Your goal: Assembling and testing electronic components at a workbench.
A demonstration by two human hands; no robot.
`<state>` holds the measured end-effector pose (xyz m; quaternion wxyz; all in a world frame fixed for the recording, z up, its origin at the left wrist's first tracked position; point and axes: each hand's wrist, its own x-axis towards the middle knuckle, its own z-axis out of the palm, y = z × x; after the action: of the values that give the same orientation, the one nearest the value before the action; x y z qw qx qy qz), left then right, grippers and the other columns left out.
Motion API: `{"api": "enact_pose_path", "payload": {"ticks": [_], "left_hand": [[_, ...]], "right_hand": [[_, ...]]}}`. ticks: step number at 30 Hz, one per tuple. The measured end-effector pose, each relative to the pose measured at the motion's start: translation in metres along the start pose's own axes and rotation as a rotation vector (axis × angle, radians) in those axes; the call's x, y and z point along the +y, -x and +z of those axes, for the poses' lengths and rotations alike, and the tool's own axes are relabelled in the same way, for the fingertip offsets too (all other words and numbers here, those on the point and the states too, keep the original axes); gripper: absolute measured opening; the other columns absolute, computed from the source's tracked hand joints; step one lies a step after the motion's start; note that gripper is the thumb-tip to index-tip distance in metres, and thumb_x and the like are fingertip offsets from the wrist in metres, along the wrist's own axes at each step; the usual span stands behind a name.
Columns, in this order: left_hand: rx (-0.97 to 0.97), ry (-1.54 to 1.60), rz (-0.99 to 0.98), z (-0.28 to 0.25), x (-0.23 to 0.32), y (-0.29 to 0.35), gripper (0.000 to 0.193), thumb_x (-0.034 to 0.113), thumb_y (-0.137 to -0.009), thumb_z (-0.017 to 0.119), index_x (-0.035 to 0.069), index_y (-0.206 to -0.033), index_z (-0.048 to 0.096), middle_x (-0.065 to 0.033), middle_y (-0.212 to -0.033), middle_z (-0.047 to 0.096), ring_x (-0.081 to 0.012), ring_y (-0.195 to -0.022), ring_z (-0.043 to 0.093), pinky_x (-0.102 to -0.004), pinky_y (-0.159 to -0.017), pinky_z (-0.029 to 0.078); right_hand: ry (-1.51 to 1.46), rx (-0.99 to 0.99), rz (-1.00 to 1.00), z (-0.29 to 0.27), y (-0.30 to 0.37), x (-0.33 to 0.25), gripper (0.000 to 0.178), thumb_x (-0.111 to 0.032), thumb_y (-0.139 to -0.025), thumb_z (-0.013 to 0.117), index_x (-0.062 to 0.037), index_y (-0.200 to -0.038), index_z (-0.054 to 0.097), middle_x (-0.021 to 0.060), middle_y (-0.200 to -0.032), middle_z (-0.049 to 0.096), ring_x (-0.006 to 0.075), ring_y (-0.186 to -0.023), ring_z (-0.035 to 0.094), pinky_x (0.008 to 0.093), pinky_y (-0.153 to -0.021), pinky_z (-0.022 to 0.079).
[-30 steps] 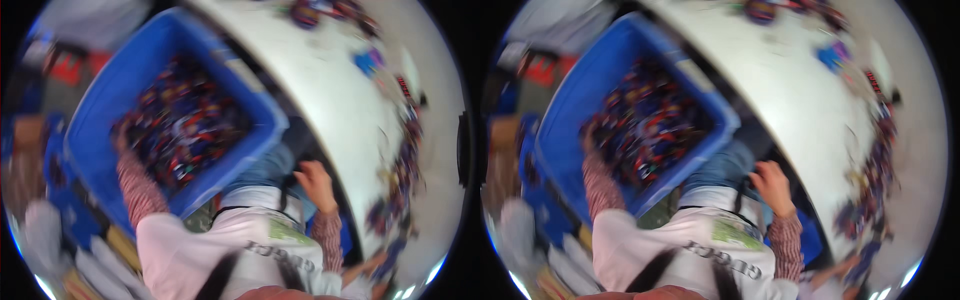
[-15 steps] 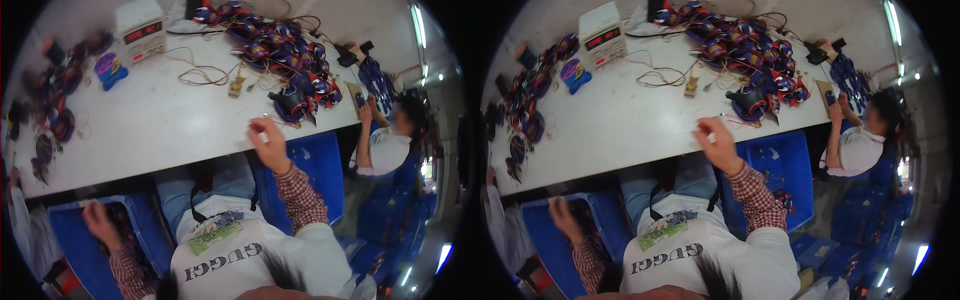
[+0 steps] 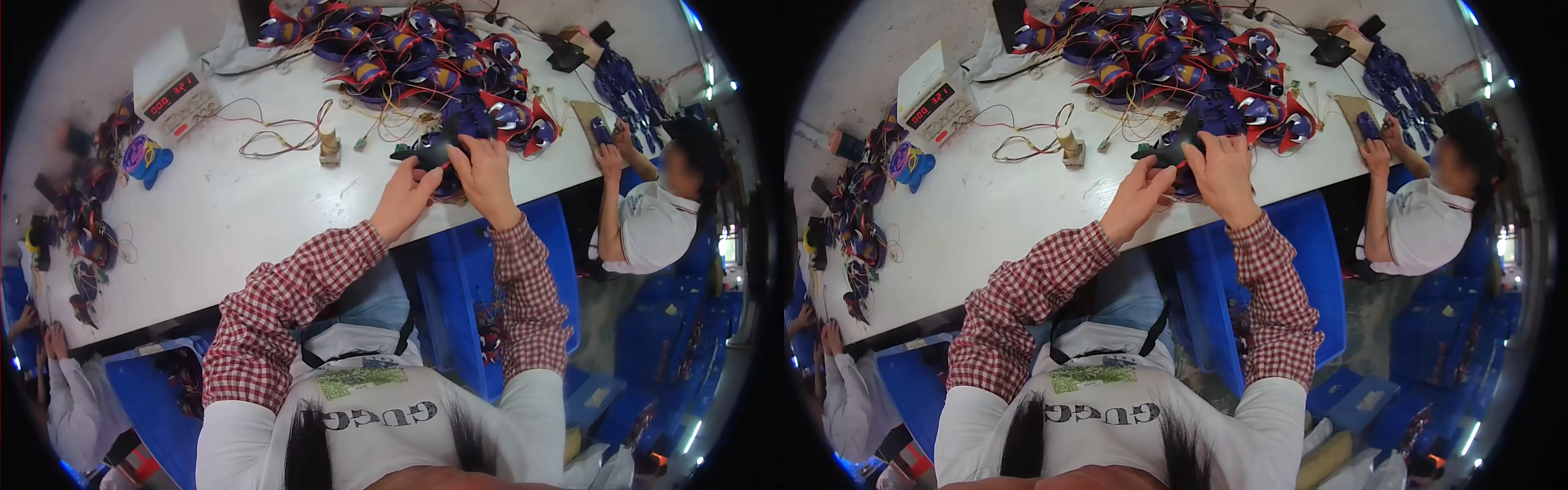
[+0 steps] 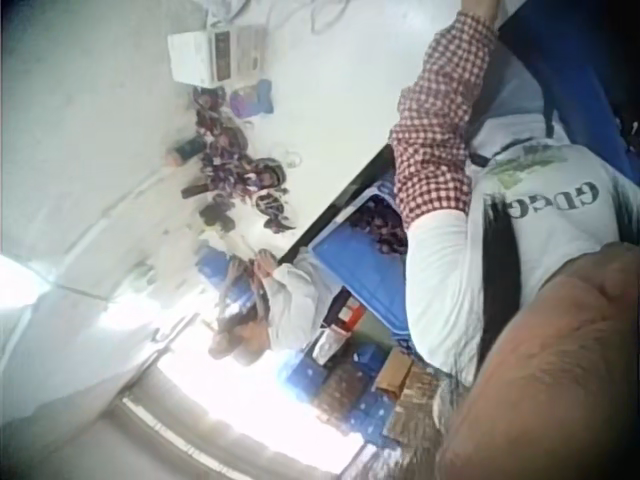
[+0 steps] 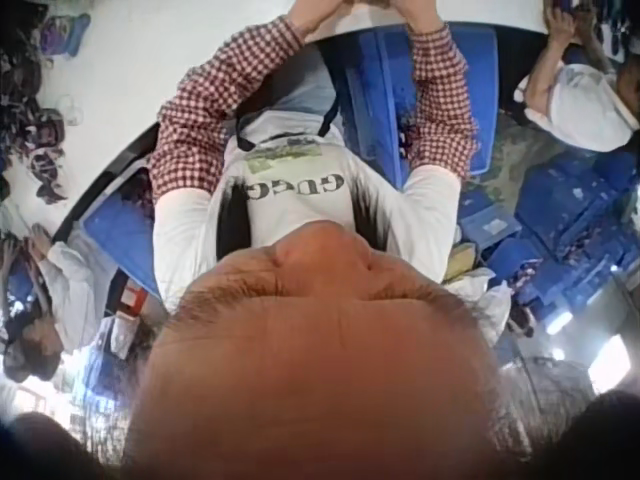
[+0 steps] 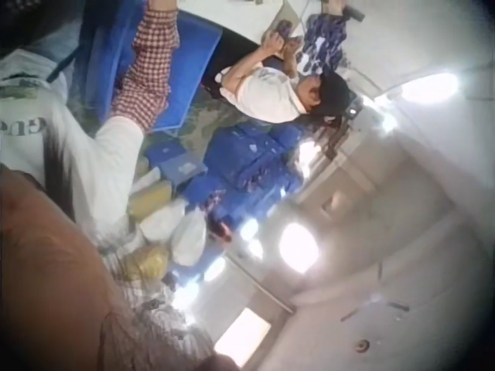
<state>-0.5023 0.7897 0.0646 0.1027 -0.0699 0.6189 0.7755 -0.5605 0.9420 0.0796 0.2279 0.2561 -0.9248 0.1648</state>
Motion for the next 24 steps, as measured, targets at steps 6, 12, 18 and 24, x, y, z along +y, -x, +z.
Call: {"api": "enact_pose_path", "payload": {"ticks": [6, 12, 18, 24], "left_hand": [[0.129, 0.192, 0.035, -0.011, -0.008, 0.027, 0.06, 0.028, -0.089, 0.062, -0.008, -0.129, 0.037, -0.0144, -0.103, 0.057, -0.0166, -0.084, 0.058, -0.0249, -0.07, 0.049], [0.119, 0.288, -0.036, -0.042, -0.011, 0.057, 0.057, 0.026, -0.084, 0.068, -0.007, -0.123, 0.041, -0.0146, -0.102, 0.058, -0.0176, -0.084, 0.06, -0.0254, -0.071, 0.05], [0.243, 0.377, -0.018, -0.047, -0.019, 0.073, 0.052, 0.02, -0.082, 0.07, -0.005, -0.12, 0.045, -0.0121, -0.102, 0.06, -0.0167, -0.085, 0.061, -0.025, -0.077, 0.049], [0.188, 0.453, 0.022, -0.067, -0.019, 0.11, 0.045, 0.009, -0.08, 0.07, -0.003, -0.117, 0.049, -0.0105, -0.104, 0.062, -0.0159, -0.091, 0.061, -0.0242, -0.083, 0.048]], "right_hand": [[-0.606, -0.084, 0.111, -0.015, 0.026, -0.048, 0.027, -0.01, -0.087, 0.057, -0.0002, -0.112, 0.057, 0.0126, -0.102, 0.059, 0.0242, -0.09, 0.054, 0.0311, -0.08, 0.043], [-0.903, -0.156, 0.009, -0.008, 0.042, -0.083, 0.022, -0.003, -0.085, 0.056, 0.0007, -0.106, 0.059, 0.0105, -0.097, 0.059, 0.0211, -0.081, 0.055, 0.0281, -0.071, 0.045], [-0.261, 0.063, 0.05, -0.005, 0.007, -0.05, 0.02, -0.008, -0.084, 0.06, 0.0007, -0.102, 0.06, 0.0114, -0.091, 0.058, 0.0219, -0.068, 0.057, 0.0269, -0.062, 0.048], [0.248, -0.267, 0.213, 0.02, 0.018, -0.025, 0.03, -0.012, -0.085, 0.059, 0.0008, -0.112, 0.055, 0.0126, -0.099, 0.056, 0.0216, -0.065, 0.057, 0.0295, -0.059, 0.05]]}}
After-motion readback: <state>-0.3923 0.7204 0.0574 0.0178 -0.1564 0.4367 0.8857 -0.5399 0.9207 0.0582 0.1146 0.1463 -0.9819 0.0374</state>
